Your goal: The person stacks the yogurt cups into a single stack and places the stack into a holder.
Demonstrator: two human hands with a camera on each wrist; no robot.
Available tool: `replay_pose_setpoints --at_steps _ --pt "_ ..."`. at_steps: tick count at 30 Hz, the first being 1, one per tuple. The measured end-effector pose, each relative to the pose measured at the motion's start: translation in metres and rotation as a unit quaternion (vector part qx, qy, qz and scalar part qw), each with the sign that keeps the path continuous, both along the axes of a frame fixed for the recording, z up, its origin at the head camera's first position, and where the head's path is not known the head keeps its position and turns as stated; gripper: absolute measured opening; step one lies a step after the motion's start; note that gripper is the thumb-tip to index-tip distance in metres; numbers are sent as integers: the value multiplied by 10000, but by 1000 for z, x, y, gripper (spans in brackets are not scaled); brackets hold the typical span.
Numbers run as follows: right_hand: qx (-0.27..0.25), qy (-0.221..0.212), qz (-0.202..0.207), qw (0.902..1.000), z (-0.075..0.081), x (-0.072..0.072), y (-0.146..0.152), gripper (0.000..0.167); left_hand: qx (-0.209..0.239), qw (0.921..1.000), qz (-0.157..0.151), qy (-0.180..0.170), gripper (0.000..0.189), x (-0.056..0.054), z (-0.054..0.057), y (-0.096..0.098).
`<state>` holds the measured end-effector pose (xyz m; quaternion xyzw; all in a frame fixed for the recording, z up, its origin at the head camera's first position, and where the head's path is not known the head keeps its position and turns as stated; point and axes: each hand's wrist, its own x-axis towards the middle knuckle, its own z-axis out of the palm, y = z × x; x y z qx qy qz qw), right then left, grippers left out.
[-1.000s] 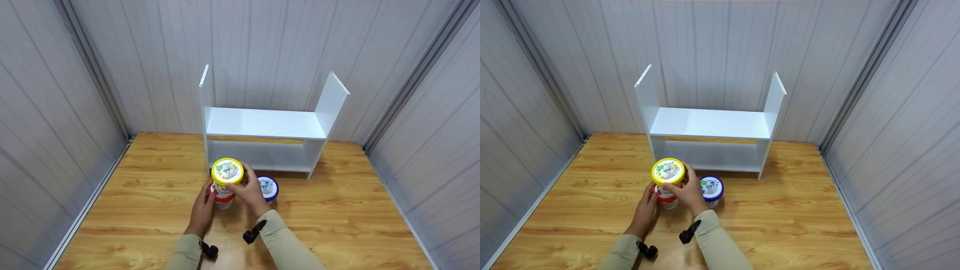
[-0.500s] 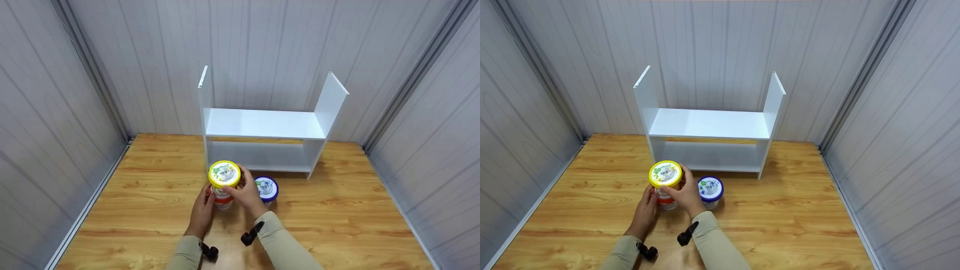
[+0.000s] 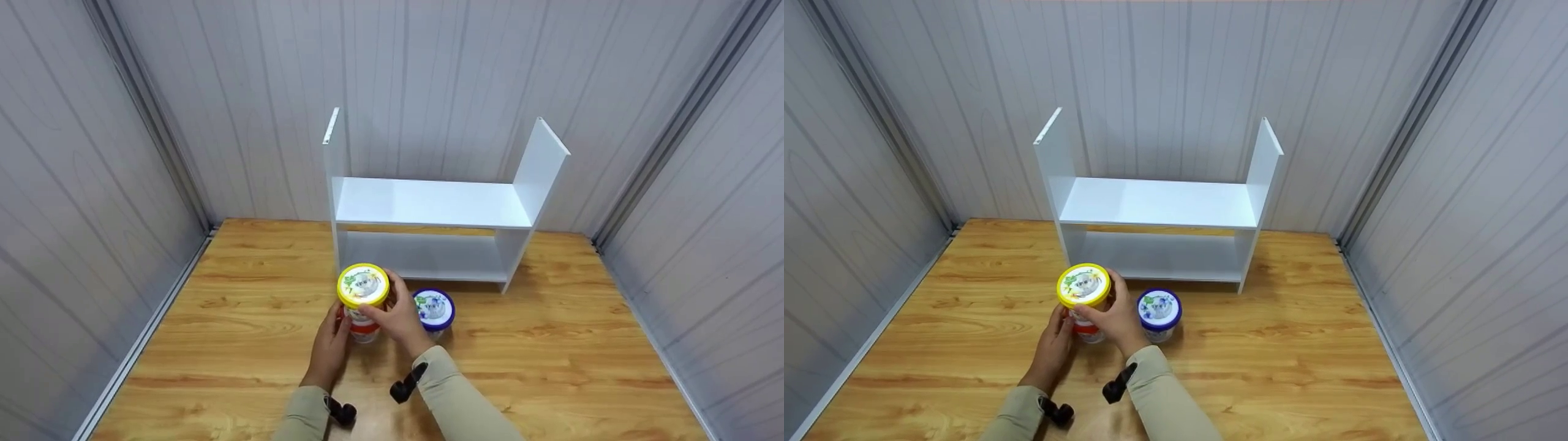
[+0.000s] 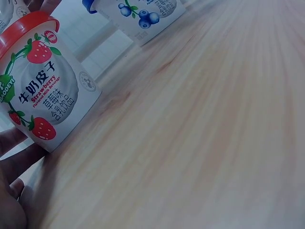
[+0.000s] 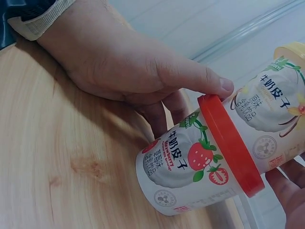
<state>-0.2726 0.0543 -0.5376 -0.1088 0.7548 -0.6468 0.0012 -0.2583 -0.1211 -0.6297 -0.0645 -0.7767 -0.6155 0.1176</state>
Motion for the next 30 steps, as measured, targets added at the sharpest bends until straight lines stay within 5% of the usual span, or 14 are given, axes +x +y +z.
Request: replay_pose_setpoints --at_steps 12,21,30 --pt "9 141 77 9999 -1 2 0 99 9 9999 -26 -158 52 4 8 0" --pt "189 394 -18 9990 11 7 6 125 20 9997 49 -223 54 0 -2 -1" --pt "423 587 -29 9974 21 10 31 114 83 9996 -59 -267 57 1 -2 -2"
